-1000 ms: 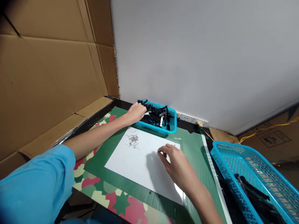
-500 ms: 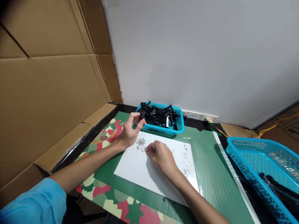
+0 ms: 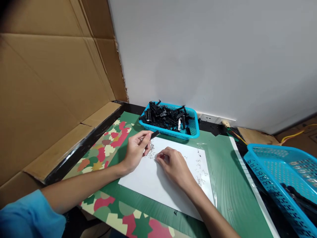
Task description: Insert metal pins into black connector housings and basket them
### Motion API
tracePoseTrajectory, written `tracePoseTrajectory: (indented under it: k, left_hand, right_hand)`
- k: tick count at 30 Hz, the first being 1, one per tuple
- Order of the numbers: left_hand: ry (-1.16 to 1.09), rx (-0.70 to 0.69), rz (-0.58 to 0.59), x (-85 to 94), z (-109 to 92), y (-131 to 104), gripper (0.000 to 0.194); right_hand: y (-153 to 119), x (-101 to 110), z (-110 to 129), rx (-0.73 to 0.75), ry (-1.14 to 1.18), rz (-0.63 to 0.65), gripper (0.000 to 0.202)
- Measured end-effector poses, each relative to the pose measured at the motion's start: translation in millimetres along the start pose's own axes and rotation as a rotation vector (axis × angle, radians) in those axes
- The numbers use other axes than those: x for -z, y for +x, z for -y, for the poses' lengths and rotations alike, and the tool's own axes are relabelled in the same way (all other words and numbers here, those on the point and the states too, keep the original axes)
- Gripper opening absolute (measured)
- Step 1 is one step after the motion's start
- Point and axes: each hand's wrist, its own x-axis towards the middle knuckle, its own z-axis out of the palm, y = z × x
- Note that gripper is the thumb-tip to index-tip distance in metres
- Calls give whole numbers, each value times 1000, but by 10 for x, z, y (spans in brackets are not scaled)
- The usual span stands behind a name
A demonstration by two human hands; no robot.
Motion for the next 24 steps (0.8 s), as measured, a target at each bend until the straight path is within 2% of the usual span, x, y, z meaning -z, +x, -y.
tracePoseTrajectory:
  k: [4,8,12,17,24]
  left_hand:
    - [-40,40,-2,-20,-20,-33,40]
    - [-55,13,-9,-20,-19,-49,37]
    - [-40,-1,-24,-19,15,-37,35]
    - [-24,-13,-27,-6,72,-20,32]
    - [13,-8,116,-26,93,-72,28]
  right_hand:
    - [-28,60,-20,-5,33,30,22]
    - [-73,77,-14,-37,43,28,26]
    - [-88,13,16,-28,-14,14,18]
    - [-73,-19,3,-12,-46,57,11]
    - [-199,68,-4,91,-181,112,15]
